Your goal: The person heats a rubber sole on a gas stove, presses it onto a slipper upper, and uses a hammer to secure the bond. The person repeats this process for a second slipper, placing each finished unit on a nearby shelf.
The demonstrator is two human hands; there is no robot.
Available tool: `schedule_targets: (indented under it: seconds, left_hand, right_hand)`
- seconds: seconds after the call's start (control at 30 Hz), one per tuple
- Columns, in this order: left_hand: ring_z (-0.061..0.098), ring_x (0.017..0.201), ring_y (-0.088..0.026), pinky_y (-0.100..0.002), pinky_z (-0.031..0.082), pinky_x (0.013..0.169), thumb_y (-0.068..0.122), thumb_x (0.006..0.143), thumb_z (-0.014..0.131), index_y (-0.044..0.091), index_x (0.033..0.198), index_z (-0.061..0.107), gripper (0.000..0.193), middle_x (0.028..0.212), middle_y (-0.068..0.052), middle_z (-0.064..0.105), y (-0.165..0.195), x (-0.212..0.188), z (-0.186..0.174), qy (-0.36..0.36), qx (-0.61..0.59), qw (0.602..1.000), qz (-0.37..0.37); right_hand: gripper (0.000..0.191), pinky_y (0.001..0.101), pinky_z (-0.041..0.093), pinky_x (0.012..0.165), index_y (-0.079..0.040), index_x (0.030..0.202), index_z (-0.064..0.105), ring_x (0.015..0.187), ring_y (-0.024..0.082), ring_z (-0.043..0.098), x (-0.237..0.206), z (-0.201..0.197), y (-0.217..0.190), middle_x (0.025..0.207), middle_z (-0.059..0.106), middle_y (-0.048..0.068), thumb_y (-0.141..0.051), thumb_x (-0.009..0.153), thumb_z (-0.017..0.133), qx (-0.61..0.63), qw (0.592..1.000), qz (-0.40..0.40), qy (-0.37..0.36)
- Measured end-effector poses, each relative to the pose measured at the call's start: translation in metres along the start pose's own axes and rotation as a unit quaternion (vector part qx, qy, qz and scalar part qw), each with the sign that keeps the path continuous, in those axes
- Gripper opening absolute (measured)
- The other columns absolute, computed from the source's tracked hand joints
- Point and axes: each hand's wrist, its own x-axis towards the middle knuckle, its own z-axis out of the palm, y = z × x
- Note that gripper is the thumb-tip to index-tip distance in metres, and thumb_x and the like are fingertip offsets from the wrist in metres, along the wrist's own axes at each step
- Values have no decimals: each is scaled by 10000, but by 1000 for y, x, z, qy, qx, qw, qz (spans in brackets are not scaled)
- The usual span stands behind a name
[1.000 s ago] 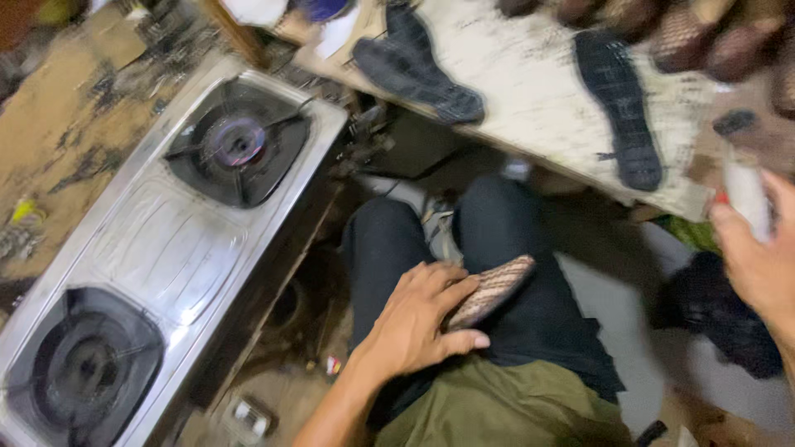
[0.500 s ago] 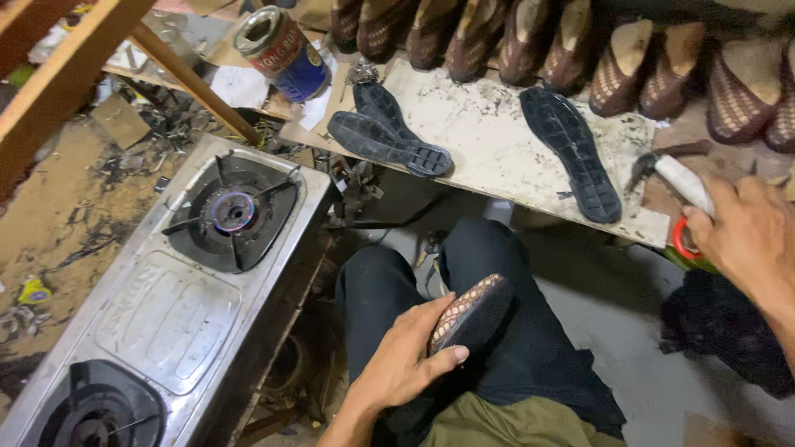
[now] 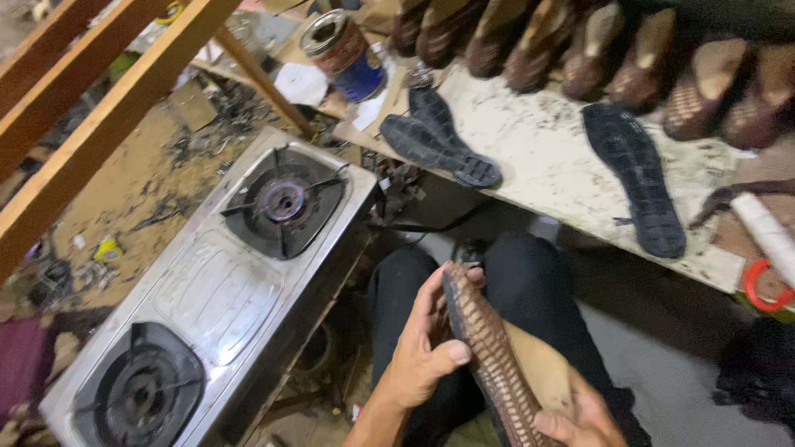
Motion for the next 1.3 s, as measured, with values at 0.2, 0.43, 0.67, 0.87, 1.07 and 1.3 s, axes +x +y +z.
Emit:
schedule_targets:
  seconds: [0.2, 0.43, 0.67, 0.87, 1.07, 1.3]
  left_hand:
    - [580, 1389, -255, -375, 448, 1208, 225, 955, 771, 63, 1705, 170, 975, 1659, -258, 445, 6, -20, -9, -33, 98, 995, 9]
    - [661, 1324, -286, -345, 538, 1152, 220, 1025, 776, 126, 1698, 142, 929, 1588, -266, 522, 3, -32, -15, -77, 250, 953, 155]
    - [690, 1304, -304, -375, 560, 1128, 201, 1002, 762, 62, 1563, 423, 671, 1498, -243, 600, -9, -32, -17, -42, 271, 946, 171]
    - [693, 1081, -238, -367, 543, 1000, 319, 989, 612, 5, 1356, 549, 487, 1202, -183, 718, -43, -6, -42, 211, 153, 965, 30]
    - [656, 910, -197, -397, 579, 754, 425, 986, 519, 112, 1414, 415, 541, 1115, -102, 616, -83, 11, -55, 257, -72, 950, -164]
    - [678, 932, -219, -411, 629, 701, 480, 997, 472, 119, 1426, 304, 586, 1155, -131, 610, -76, 4, -41, 210, -63, 956, -194]
  right_hand:
    - [764, 501, 519, 1053, -174, 1387, 543, 1297, 390, 595, 16, -35, 14, 1396, 549, 233, -136, 685, 843, -452, 848, -277, 8]
    - [782, 479, 554, 1035, -200, 1408, 491, 1314, 394, 575, 11, -43, 35, 1429, 494, 236, -155, 712, 843, -452, 830, -326, -16]
    - [794, 469, 521, 1042, -121, 1393, 523, 1310, 398, 569, 14, -15, 9, 1424, 511, 239, -154, 679, 869, -472, 806, -355, -40]
    - [696, 425, 390, 1125, 112, 1431, 467, 1367, 400, 529, -11, 15, -47, 1486, 512, 309, -190, 860, 724, -431, 878, -190, -88]
    - [656, 344, 485, 1036, 51, 1549, 449, 1174, 247, 657, -6, 27, -87, 1358, 662, 209, -232, 960, 511, -378, 919, -74, 88]
    - [559, 355, 500, 987, 77, 1505, 462, 1138, 214, 644, 7, 37, -111, 1302, 651, 202, -193, 1015, 487, -132, 981, -9, 144]
